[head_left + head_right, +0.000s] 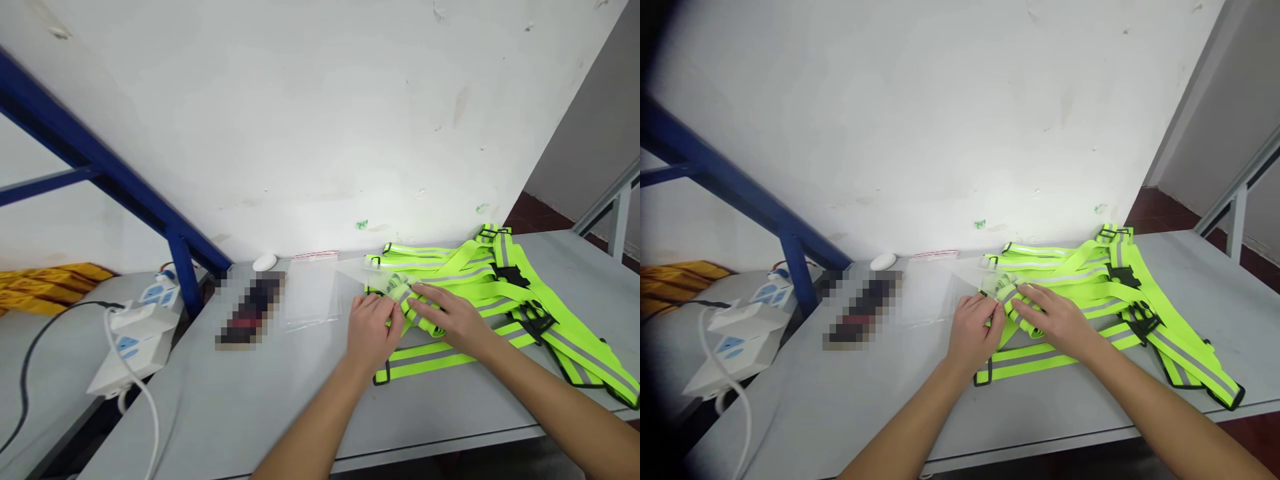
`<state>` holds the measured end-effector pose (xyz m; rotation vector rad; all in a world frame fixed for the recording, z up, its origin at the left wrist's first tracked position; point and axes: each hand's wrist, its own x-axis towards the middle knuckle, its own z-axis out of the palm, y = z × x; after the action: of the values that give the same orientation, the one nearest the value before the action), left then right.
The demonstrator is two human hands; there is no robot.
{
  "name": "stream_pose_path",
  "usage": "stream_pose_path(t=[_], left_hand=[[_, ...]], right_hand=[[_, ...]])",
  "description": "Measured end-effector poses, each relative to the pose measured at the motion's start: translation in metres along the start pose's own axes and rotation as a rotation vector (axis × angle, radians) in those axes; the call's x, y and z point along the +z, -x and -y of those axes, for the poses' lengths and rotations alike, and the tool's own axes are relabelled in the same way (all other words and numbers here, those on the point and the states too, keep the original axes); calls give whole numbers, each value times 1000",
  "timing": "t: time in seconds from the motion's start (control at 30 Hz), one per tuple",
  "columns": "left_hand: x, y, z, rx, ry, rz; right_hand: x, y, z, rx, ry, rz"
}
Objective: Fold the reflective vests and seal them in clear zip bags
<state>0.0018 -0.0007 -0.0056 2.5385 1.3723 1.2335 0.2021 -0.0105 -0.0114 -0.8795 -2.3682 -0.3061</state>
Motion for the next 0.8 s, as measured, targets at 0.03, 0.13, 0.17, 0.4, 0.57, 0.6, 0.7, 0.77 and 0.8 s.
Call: stream_pose_path(t=[0.03, 0.13, 0.17, 0.4, 0.57, 0.6, 0.7, 0.77, 0.8], left_hand=[[0, 0, -1, 4, 2, 18], [0, 1, -5, -47, 123, 76], [0, 1, -7, -94, 217, 94], [-2, -13, -21, -919, 1432, 4], [-8, -21, -22, -1185, 1620, 15], [-8, -20, -23, -1191, 1621, 31], [-3, -15, -24, -1127, 1598, 41], [0, -12, -22, -1083, 1469, 20], [1, -11, -19, -1061, 1353, 19]], right_hand=[[1, 0, -1, 10, -11, -1], [2, 0, -3, 54, -67, -72], [2, -1, -3, 64, -84, -111], [3, -11, 9, -36, -104, -234], [6, -19, 22, -87, -51, -226], [6, -20, 23, -80, -45, -226], [4, -18, 21, -36, -35, -206], [2, -15, 17, -9, -26, -177], [2, -13, 16, -4, -20, -160]])
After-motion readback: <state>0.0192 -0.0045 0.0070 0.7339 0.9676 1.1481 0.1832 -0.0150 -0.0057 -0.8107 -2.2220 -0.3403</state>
